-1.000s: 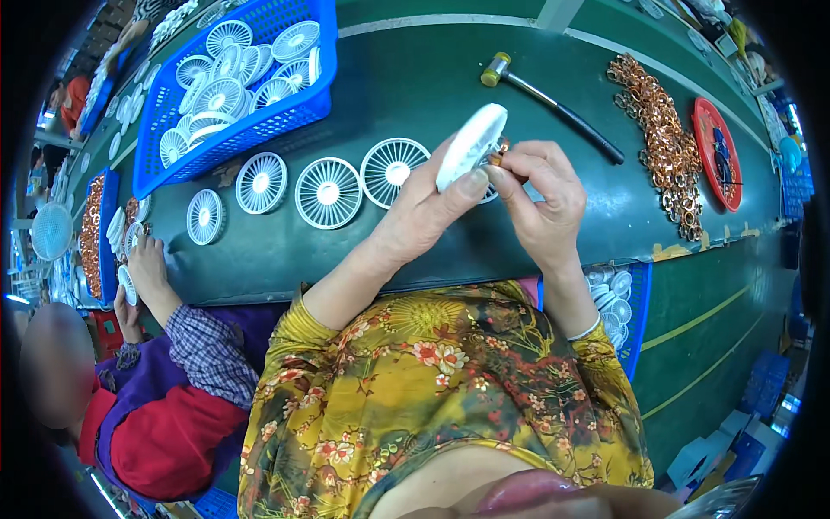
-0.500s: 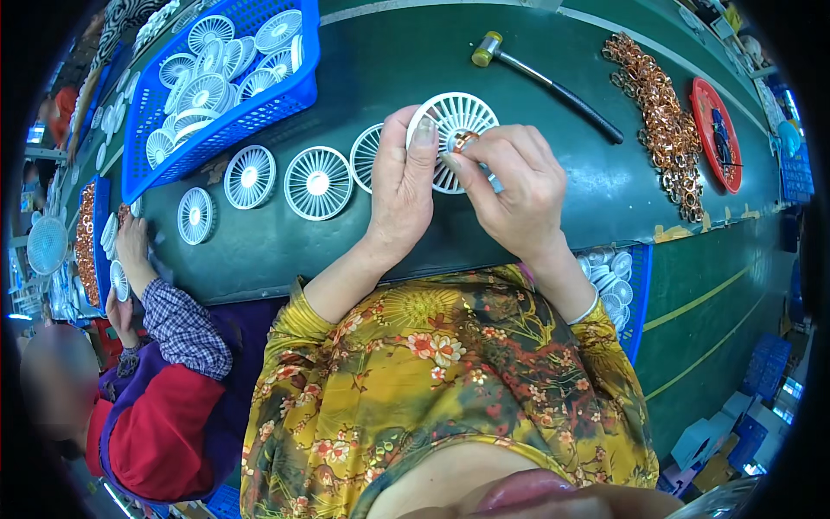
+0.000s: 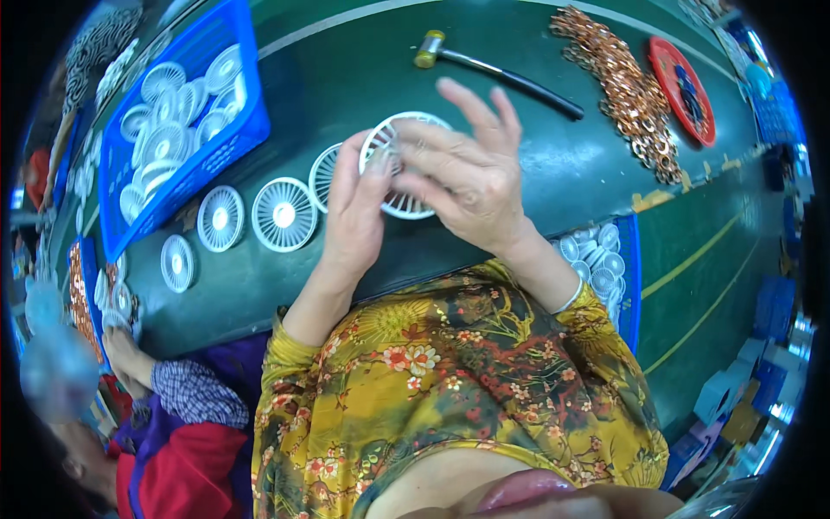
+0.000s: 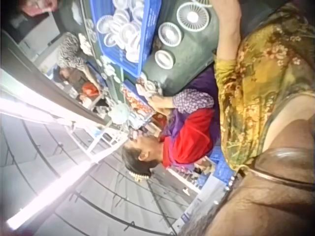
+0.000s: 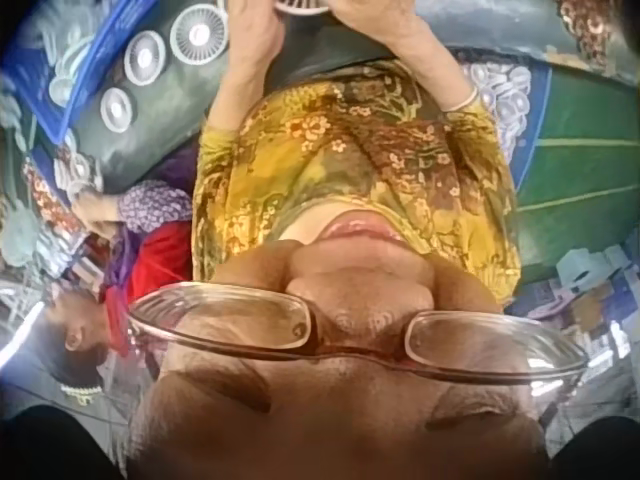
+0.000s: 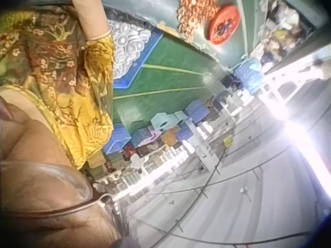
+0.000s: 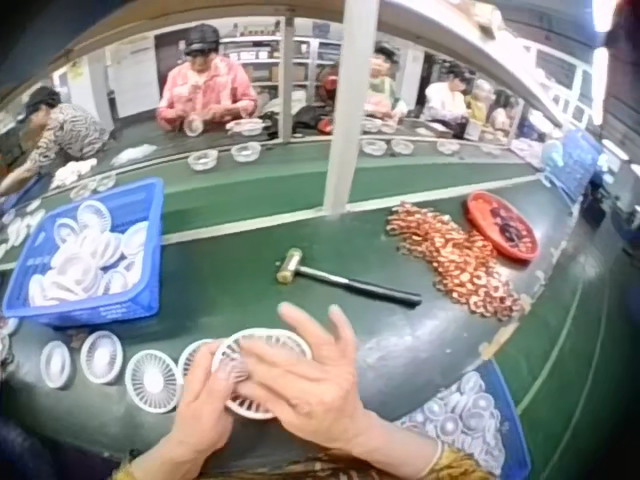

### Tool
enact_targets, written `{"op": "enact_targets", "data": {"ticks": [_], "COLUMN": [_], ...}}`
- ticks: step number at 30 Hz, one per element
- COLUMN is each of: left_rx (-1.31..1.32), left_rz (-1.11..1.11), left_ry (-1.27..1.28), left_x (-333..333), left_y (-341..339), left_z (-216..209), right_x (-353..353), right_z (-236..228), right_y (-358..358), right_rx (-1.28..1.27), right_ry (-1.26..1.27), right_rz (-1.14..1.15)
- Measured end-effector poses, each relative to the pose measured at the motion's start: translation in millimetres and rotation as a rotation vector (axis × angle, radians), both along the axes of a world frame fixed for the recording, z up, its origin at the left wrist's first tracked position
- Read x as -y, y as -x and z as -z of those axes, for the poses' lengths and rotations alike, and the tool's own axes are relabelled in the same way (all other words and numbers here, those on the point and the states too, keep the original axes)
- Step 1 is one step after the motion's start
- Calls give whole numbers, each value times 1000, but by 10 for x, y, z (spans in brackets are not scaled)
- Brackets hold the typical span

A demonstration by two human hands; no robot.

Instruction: Assembling metal rings into plastic fan guard frames using a small hammer on a production line.

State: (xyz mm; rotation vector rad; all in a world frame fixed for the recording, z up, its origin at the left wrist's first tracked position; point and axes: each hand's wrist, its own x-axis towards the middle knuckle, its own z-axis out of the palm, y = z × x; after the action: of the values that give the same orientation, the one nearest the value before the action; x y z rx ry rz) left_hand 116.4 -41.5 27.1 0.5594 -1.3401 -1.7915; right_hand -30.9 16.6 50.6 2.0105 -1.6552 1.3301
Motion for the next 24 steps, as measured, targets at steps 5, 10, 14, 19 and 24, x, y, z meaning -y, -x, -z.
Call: {"op": "enact_targets", "data": {"ticks": [5, 10, 14, 19, 24], "left_rx": [-38, 64, 204, 343, 396], "left_rz": [156, 95, 84, 6, -89], "left_ry": [-116, -9, 153, 724, 1237], "left_x": [-84, -112, -163, -238, -224], "left_y": [2, 76, 109, 301, 698], "left_z": [-118, -69, -53, -108, -171], "right_x": [-77, -104, -43, 482, 718], "right_z": [-111, 35, 40, 313, 468], "right_y": [240, 398, 827, 2075, 2403], "right_rx": [83, 588, 725, 96, 25], "right_ry": [-118, -294, -499, -410, -694], "right_rz": [-324, -670, -339, 637, 924]}}
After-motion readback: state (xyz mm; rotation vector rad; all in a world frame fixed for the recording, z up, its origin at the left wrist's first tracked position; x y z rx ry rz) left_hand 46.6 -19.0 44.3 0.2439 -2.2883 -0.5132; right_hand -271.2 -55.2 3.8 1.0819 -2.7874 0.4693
